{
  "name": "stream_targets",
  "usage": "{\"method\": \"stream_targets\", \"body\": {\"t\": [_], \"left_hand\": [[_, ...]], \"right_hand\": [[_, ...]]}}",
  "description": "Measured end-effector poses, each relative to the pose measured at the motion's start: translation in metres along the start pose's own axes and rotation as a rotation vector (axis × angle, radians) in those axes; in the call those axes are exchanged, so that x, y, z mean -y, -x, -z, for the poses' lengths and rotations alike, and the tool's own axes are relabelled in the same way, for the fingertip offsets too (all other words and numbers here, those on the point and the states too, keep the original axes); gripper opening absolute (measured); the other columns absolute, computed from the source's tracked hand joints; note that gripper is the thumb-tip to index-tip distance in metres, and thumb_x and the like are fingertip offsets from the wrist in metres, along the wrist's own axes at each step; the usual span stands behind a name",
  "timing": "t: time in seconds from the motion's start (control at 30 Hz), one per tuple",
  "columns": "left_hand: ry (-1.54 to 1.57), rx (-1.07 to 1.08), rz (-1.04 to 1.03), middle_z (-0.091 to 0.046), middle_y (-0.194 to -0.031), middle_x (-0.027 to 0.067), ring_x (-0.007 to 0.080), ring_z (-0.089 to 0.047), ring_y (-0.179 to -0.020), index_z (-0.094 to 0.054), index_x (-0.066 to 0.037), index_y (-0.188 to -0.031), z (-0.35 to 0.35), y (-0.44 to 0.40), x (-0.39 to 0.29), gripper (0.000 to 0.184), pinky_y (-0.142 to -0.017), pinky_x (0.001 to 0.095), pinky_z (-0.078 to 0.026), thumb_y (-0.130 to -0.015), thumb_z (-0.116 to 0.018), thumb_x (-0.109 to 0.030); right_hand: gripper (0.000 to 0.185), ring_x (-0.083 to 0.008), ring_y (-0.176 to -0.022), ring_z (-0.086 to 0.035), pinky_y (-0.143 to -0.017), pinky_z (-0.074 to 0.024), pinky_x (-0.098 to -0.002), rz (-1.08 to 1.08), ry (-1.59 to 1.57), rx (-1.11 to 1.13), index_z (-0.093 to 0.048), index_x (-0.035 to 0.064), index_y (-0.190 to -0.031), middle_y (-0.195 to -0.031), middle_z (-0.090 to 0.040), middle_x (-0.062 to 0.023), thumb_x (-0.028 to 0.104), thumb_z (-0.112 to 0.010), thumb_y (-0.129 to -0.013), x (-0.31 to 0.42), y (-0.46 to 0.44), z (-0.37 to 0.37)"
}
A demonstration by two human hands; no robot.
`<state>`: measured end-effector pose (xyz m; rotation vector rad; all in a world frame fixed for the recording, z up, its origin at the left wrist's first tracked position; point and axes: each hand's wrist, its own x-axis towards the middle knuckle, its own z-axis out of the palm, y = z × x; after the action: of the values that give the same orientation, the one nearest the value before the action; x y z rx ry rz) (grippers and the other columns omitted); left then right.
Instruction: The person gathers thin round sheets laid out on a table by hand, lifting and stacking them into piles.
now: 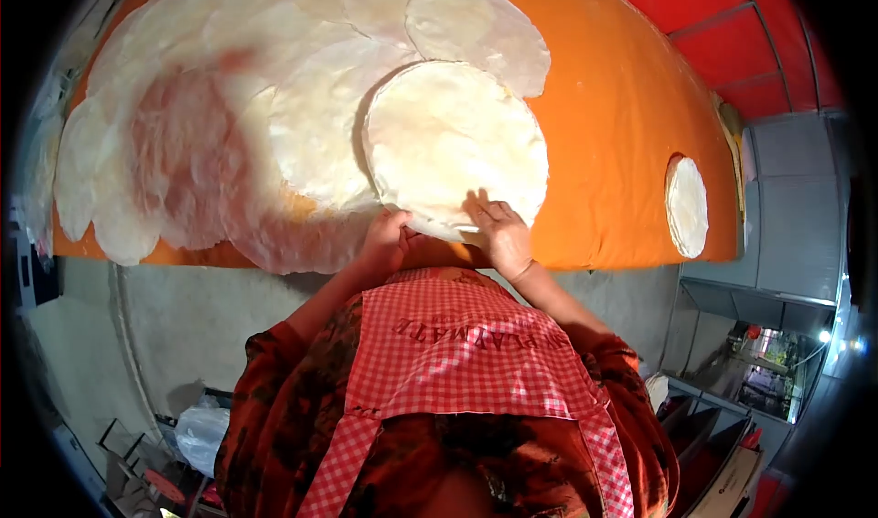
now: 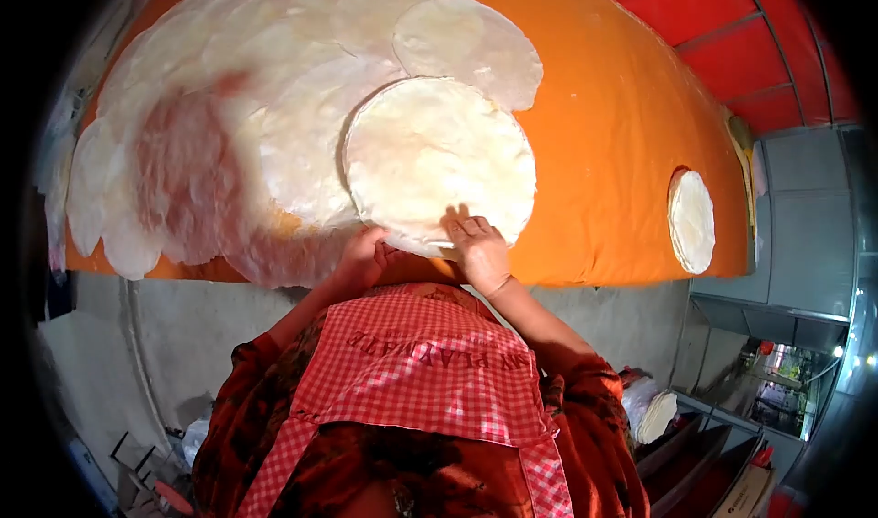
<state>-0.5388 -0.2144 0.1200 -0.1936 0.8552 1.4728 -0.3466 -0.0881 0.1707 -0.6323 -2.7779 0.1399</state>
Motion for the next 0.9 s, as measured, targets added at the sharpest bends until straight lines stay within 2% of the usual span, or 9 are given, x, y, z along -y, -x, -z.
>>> {"method": "stream_targets", "body": {"t": [0.17,0.3,0.33,0.47,0.6,0.7,0.73,0.87,0.9], "left_hand": [[-0.334,0.159,-0.187,-0.064,-0.109,0.0129,0.0255,-0.064,-0.096,-0.054,0.005,-0.115,0.003,0.005,0.006,0.028,-0.09,0.0366,-0.054,-0.094,-0.042,-0.01],[-0.048,0.114,-0.015,-0.065,-0.097,0.0145,0.026,-0.064,-0.093,-0.054,0.009,-0.109,-0.024,0.022,-0.015,0.026,-0.09,0.0374,-0.055,-0.095,-0.041,-0.009],[-0.057,0.056,-0.002,-0.06,-0.115,0.0188,0.0288,-0.063,-0.103,-0.05,0.008,-0.117,-0.022,0.019,-0.013,0.03,-0.086,0.0418,-0.055,-0.096,-0.042,-0.011],[-0.01,0.069,0.026,-0.06,-0.116,0.0184,0.0287,-0.063,-0.102,-0.051,0.009,-0.115,-0.017,0.007,-0.005,0.028,-0.085,0.0398,-0.057,-0.096,-0.041,-0.009],[-0.009,0.077,0.05,-0.059,-0.117,0.018,0.0287,-0.061,-0.104,-0.051,0.007,-0.114,-0.02,0.005,-0.007,0.025,-0.089,0.042,-0.055,-0.096,-0.041,-0.009],[0.01,0.165,0.043,-0.057,-0.12,0.0177,0.0285,-0.059,-0.107,-0.05,0.006,-0.116,-0.031,0.007,-0.011,0.026,-0.095,0.0444,-0.052,-0.096,-0.042,-0.009],[0.017,0.204,0.034,-0.056,-0.122,0.0178,0.0284,-0.059,-0.108,-0.049,0.006,-0.117,-0.036,0.006,-0.013,0.026,-0.096,0.0449,-0.051,-0.096,-0.042,-0.009],[0.015,0.223,-0.054,-0.054,-0.126,0.0176,0.0334,-0.054,-0.119,-0.05,0.001,-0.112,-0.059,-0.005,-0.029,0.022,-0.102,0.0476,-0.047,-0.097,-0.042,-0.012],[0.006,0.258,-0.084,-0.054,-0.126,0.0176,0.0343,-0.054,-0.12,-0.05,0.001,-0.11,-0.07,-0.005,-0.041,0.021,-0.101,0.0478,-0.047,-0.097,-0.043,-0.013]], "right_hand": [[0.039,-0.0284,-0.101,-0.061,-0.081,-0.0517,-0.0377,-0.079,-0.076,0.139,-0.062,0.0051,-0.118,-0.127,-0.059,-0.0152,0.008,-0.061,-0.079,0.008,0.012,-0.012],[0.044,-0.0288,-0.1,-0.059,-0.081,-0.0511,-0.0382,-0.086,-0.097,0.028,-0.062,0.0055,-0.119,-0.124,-0.06,-0.0128,0.006,-0.062,-0.076,0.007,0.002,0.003],[0.048,-0.0284,-0.102,-0.059,-0.083,-0.0507,-0.0381,-0.101,-0.078,0.045,-0.06,0.0059,-0.124,-0.125,-0.059,-0.012,0.006,-0.062,-0.075,0.005,0.003,0.006],[0.053,-0.0287,-0.111,-0.055,-0.086,-0.0484,-0.0406,-0.018,-0.001,0.14,-0.056,0.0028,-0.128,-0.131,-0.056,-0.0114,0.015,-0.065,-0.077,0.001,0.013,-0.014],[0.055,-0.0324,-0.117,-0.052,-0.094,-0.0435,-0.0438,-0.088,-0.211,0.169,-0.055,0.0067,-0.13,-0.135,-0.052,-0.0134,0.027,-0.068,-0.081,0.007,0.011,-0.001],[0.06,-0.0341,-0.118,-0.052,-0.095,-0.0449,-0.0439,-0.164,-0.159,0.168,-0.053,0.0072,-0.132,-0.133,-0.052,-0.0158,0.024,-0.072,-0.078,0.02,-0.003,0.012],[0.06,-0.0348,-0.107,-0.06,-0.087,-0.05,-0.0425,-0.193,-0.14,0.063,-0.055,0.0079,-0.131,-0.122,-0.06,-0.0175,0.015,-0.073,-0.074,0.022,-0.007,0.009],[0.045,-0.0335,-0.082,-0.068,-0.071,-0.0542,-0.0412,-0.28,-0.184,-0.022,-0.067,0.0106,-0.116,-0.096,-0.068,-0.0213,0.003,-0.064,-0.072,0.011,-0.038,0.018],[0.035,-0.0355,-0.082,-0.067,-0.071,-0.0536,-0.0423,-0.29,-0.163,0.023,-0.068,0.0102,-0.112,-0.095,-0.067,-0.0252,0.007,-0.065,-0.077,0.002,-0.054,0.026]]}}
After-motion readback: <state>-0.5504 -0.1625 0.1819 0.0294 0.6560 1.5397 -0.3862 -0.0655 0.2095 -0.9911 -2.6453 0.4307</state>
